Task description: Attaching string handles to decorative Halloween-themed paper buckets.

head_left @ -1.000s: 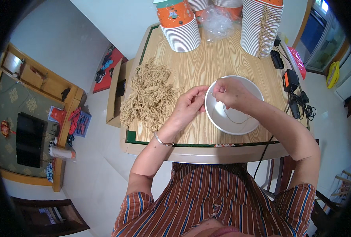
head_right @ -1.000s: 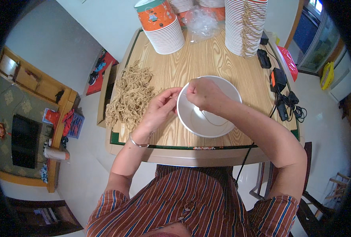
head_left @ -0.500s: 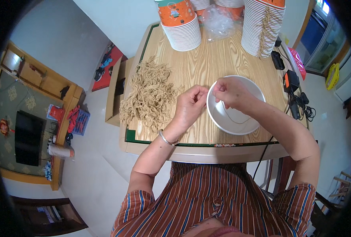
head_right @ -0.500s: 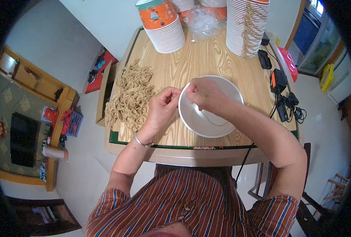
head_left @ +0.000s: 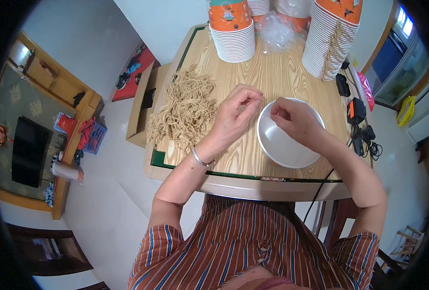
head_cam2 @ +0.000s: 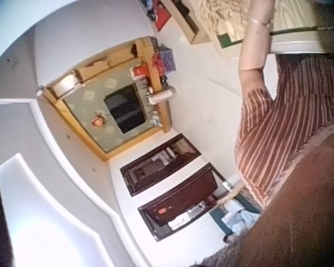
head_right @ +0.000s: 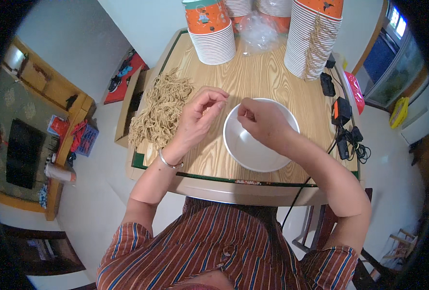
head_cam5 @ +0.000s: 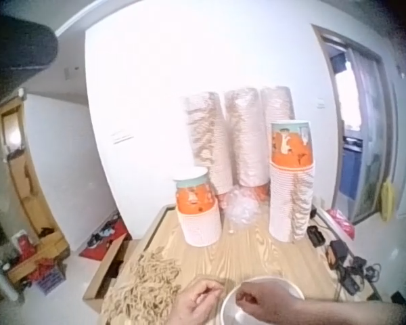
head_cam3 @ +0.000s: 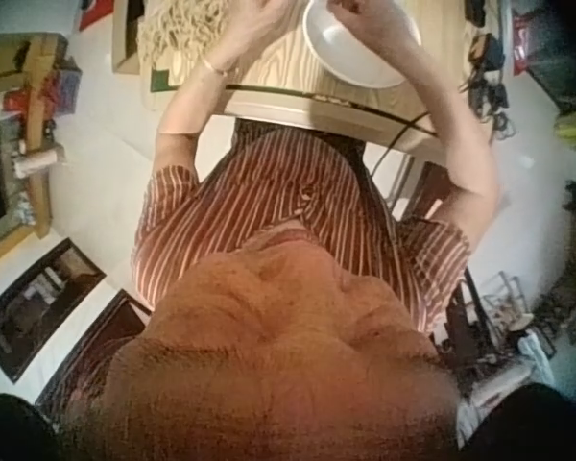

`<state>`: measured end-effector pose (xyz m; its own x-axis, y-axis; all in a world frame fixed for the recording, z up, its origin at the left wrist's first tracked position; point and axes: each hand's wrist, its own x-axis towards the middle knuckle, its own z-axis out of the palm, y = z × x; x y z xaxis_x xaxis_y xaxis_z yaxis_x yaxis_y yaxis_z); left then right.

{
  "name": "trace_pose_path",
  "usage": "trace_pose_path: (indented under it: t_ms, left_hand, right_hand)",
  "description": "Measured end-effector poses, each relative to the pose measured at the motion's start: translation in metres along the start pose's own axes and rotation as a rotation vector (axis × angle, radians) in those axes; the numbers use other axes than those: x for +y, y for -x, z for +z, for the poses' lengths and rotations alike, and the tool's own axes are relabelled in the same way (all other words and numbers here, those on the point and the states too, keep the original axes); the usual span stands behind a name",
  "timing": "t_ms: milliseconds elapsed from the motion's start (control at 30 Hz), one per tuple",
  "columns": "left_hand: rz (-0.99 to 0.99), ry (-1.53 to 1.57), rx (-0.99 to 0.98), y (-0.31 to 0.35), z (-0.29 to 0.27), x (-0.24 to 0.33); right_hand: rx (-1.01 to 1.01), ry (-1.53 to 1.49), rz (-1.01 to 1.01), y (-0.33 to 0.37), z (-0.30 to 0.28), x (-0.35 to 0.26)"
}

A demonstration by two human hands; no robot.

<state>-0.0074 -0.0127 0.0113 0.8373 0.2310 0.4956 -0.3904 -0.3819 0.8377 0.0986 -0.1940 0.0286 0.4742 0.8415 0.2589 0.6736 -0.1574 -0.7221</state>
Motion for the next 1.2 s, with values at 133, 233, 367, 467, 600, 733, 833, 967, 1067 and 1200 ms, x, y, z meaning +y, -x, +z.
trace_pose_path:
  t_ms: [133, 233, 367, 467, 600, 733, 833, 967, 1067, 1200]
  left_hand:
    - [0.006, 0.015, -0.105, -0.012, -0.002, -0.002]
    - [-0.017, 0.125, -0.161, -0.018, -0.005, -0.007]
    - [0.001, 0.120, -0.208, -0.022, -0.006, -0.007]
    - [0.005, 0.061, -0.194, -0.021, -0.007, -0.006]
    - [0.010, 0.026, -0.180, -0.019, -0.006, -0.006]
    - [-0.009, 0.022, -0.056, -0.010, 0.003, -0.003]
    - [0.079, -0.139, 0.012, 0.006, 0.010, 0.007]
    - [0.248, -0.339, -0.049, 0.022, 0.014, 0.015]
    - [0.273, -0.418, -0.116, 0.028, 0.013, 0.011]
    - [0.264, -0.455, -0.116, 0.031, 0.015, 0.012]
  right_hand:
    - [0.074, 0.278, -0.190, 0.000, 0.001, -0.014]
    - [-0.008, 0.538, -0.302, 0.000, 0.000, -0.022]
    - [0.068, 0.813, -0.454, -0.002, 0.012, -0.008]
    - [0.079, 0.942, -0.499, -0.005, 0.012, -0.013]
    - [0.069, 1.083, -0.470, -0.006, 0.014, -0.017]
    - [-0.008, 1.182, -0.361, -0.008, 0.012, -0.024]
    - [-0.086, 1.010, -0.150, -0.012, 0.005, -0.012]
    - [-0.008, 0.390, 0.116, -0.018, -0.005, 0.010]
    - [-0.140, -0.102, 0.433, -0.022, -0.014, 0.006]
    - [-0.319, -0.569, 0.720, -0.020, -0.019, -0.001]
